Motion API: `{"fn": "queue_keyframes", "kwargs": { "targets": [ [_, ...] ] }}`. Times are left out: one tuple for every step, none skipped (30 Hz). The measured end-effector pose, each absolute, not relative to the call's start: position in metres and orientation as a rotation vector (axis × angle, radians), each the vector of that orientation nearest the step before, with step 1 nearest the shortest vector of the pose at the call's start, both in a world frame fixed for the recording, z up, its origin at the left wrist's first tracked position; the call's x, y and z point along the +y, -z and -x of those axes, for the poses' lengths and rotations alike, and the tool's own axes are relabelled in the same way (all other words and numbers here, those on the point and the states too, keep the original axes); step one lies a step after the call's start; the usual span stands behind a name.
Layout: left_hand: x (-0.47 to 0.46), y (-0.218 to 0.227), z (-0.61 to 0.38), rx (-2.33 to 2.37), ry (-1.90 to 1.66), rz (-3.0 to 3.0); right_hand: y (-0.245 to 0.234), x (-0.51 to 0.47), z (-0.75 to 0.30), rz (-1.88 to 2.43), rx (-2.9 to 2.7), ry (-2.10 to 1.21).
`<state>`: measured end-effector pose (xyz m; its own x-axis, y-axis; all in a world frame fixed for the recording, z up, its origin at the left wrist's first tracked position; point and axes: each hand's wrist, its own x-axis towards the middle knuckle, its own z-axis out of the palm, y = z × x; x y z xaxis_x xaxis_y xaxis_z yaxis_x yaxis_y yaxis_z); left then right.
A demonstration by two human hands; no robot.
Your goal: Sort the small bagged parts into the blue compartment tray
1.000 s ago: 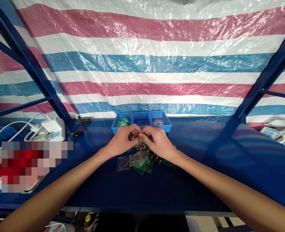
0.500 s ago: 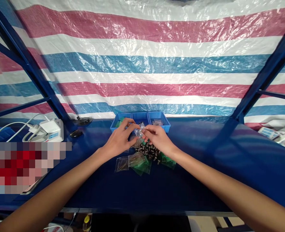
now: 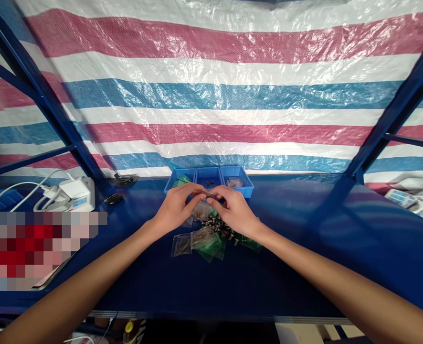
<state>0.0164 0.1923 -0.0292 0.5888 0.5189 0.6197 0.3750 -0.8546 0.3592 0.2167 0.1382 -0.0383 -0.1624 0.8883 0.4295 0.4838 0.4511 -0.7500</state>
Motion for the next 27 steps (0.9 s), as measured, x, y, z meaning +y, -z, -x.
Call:
{"fn": "queue_keyframes", "kwargs": {
  "targets": [
    [0.192, 0.029, -0.017, 0.753, -1.114, -2.59, 0.037, 0.138, -0.216, 1.176, -1.811, -0.552],
    [0.192, 0.029, -0.017, 0.751, -1.117, -2.56, 0.036, 0.138, -0.216, 1.179, -1.81, -0.563],
    [0.191, 0.029, -0.017, 0.743, -1.124, -2.54, 0.036, 0.138, -0.217, 1.174, -1.802, -0.604],
    [0.191, 0.029, -0.018, 0.731, -1.131, -2.532, 0.035, 0.139, -0.218, 1.166, -1.785, -0.667],
    [0.191, 0.029, -0.018, 0.723, -1.133, -2.535, 0.035, 0.14, -0.219, 1.158, -1.759, -0.74],
    [0.19, 0.029, -0.018, 0.716, -1.128, -2.546, 0.034, 0.14, -0.22, 1.15, -1.725, -0.811],
    [0.19, 0.03, -0.018, 0.71, -1.111, -2.563, 0.034, 0.141, -0.222, 1.143, -1.688, -0.87],
    [0.19, 0.03, -0.018, 0.704, -1.089, -2.581, 0.033, 0.142, -0.223, 1.138, -1.651, -0.908],
    [0.189, 0.03, -0.017, 0.7, -1.062, -2.595, 0.032, 0.143, -0.225, 1.135, -1.619, -0.924],
    [0.189, 0.03, -0.017, 0.701, -1.037, -2.606, 0.031, 0.144, -0.227, 1.136, -1.589, -0.924],
    [0.189, 0.03, -0.016, 0.709, -1.012, -2.615, 0.029, 0.146, -0.23, 1.137, -1.557, -0.915],
    [0.19, 0.03, -0.016, 0.725, -0.989, -2.628, 0.028, 0.148, -0.233, 1.14, -1.518, -0.899],
    [0.19, 0.03, -0.015, 0.745, -0.967, -2.647, 0.026, 0.15, -0.237, 1.144, -1.472, -0.881],
    [0.191, 0.03, -0.014, 0.767, -0.949, -2.67, 0.025, 0.154, -0.241, 1.151, -1.419, -0.859],
    [0.191, 0.03, -0.013, 0.787, -0.932, -2.695, 0.025, 0.157, -0.247, 1.159, -1.363, -0.836],
    [0.192, 0.029, -0.013, 0.804, -0.919, -2.721, 0.025, 0.161, -0.252, 1.174, -1.317, -0.815],
    [0.193, 0.029, -0.012, 0.819, -0.904, -2.747, 0.025, 0.165, -0.258, 1.205, -1.284, -0.788],
    [0.193, 0.029, -0.011, 0.831, -0.889, -2.771, 0.025, 0.169, -0.263, 1.256, -1.272, -0.75],
    [0.194, 0.028, -0.011, 0.842, -0.869, -2.793, 0.026, 0.172, -0.268, 1.324, -1.289, -0.684],
    [0.194, 0.028, -0.01, 0.852, -0.847, -2.813, 0.026, 0.174, -0.272, 1.396, -1.329, -0.585],
    [0.195, 0.028, -0.01, 0.862, -0.827, -2.833, 0.026, 0.175, -0.274, 1.456, -1.389, -0.465],
    [0.196, 0.027, -0.009, 0.87, -0.81, -2.851, 0.025, 0.174, -0.275, 1.494, -1.459, -0.336],
    [0.197, 0.027, -0.008, 0.875, -0.797, -2.867, 0.025, 0.173, -0.273, 1.507, -1.534, -0.223],
    [0.198, 0.026, -0.007, 0.878, -0.789, -2.88, 0.024, 0.17, -0.27, 1.498, -1.615, -0.144],
    [0.199, 0.026, -0.006, 0.878, -0.782, -2.889, 0.025, 0.167, -0.266, 1.471, -1.696, -0.097],
    [0.201, 0.026, -0.005, 0.875, -0.77, -2.897, 0.025, 0.164, -0.26, 1.435, -1.784, -0.074],
    [0.202, 0.026, -0.004, 0.865, -0.751, -2.903, 0.027, 0.16, -0.254, 1.393, -1.883, -0.059]
  ]
}}
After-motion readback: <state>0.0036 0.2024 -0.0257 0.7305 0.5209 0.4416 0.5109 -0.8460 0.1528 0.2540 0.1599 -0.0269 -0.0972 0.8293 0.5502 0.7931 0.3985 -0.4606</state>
